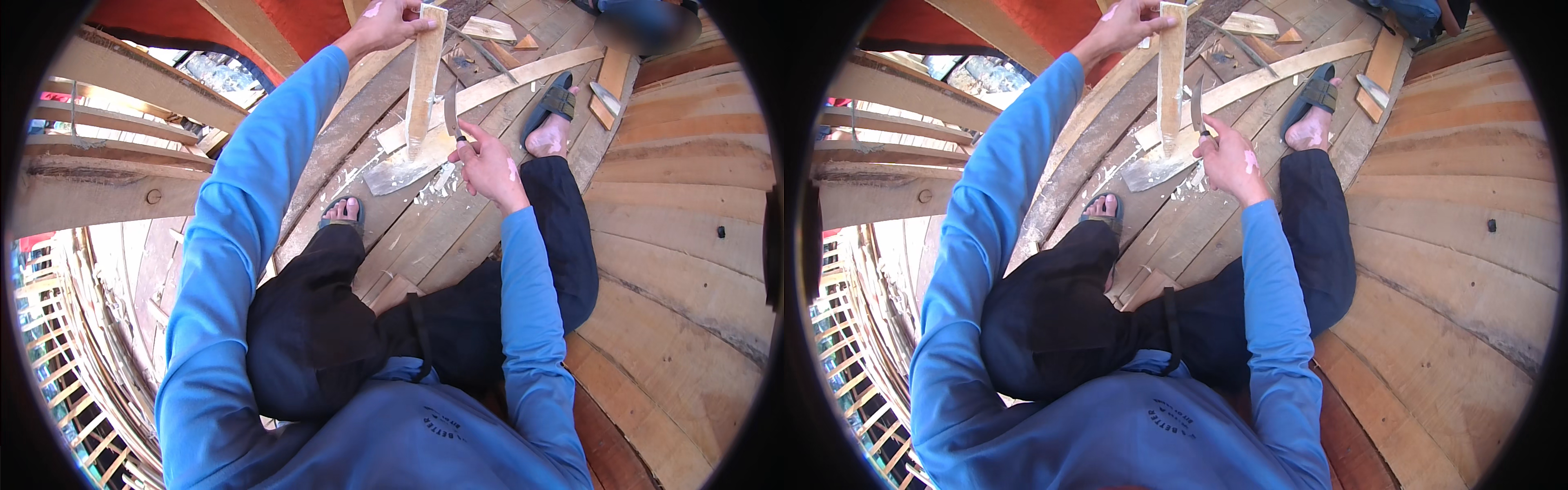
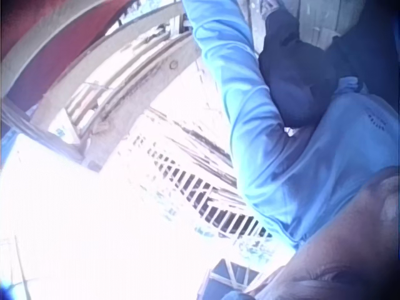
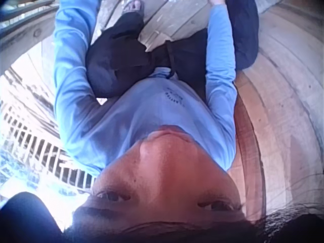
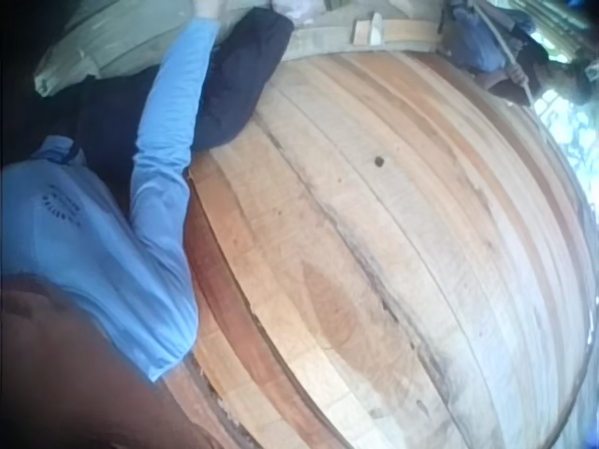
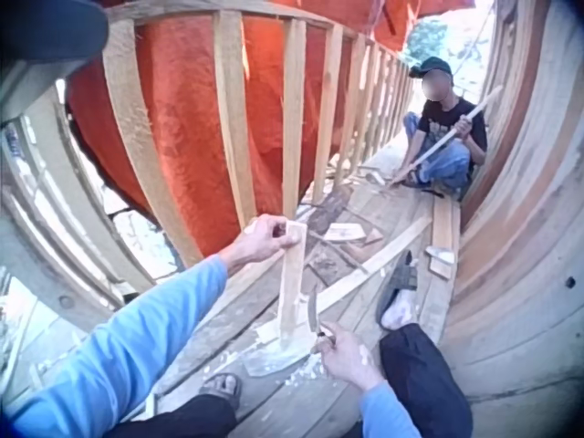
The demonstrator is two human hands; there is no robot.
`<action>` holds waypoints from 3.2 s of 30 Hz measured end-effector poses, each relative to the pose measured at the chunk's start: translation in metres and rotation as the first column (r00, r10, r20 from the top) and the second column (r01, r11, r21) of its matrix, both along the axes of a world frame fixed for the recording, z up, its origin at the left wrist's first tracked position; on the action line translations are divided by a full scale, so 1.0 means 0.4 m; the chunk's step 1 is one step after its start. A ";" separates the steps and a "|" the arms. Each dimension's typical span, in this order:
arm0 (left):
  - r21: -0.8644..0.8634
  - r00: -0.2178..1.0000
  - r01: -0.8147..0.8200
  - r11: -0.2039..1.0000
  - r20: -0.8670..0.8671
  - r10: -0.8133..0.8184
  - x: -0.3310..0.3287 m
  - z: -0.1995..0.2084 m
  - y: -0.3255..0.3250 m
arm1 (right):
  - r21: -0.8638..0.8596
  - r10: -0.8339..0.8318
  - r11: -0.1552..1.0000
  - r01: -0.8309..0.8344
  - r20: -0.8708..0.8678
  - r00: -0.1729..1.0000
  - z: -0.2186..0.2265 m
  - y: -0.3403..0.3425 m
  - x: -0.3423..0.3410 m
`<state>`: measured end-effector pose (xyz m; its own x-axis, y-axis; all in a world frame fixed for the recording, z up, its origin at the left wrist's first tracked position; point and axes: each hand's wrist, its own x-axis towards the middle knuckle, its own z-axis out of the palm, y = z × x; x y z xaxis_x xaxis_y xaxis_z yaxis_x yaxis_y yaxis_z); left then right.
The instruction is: The person carves a piece of wood using a knife, scraping away thin layers of material to shape one end into a point.
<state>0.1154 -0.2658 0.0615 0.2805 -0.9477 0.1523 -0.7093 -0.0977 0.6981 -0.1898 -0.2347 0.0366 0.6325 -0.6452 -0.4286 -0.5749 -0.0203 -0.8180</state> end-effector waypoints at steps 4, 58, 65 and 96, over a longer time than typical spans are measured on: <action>-0.022 0.999 0.006 1.000 -0.045 -0.007 -0.010 0.002 0.002 | 0.060 0.040 0.997 -0.039 -0.012 0.999 -0.061 0.029 -0.036; -0.035 0.938 0.017 0.999 -0.347 -0.028 -0.008 -0.027 -0.003 | -0.097 0.060 0.993 -0.062 -0.022 0.998 -0.111 0.089 0.014; -0.036 0.940 0.026 0.999 -0.340 -0.036 0.000 -0.038 -0.001 | -0.159 0.111 0.980 -0.120 -0.062 0.992 -0.119 0.098 0.012; -0.065 0.913 0.056 0.996 -0.400 -0.077 0.017 -0.056 -0.004 | 0.093 0.086 0.992 -0.085 -0.007 0.996 -0.110 0.102 0.012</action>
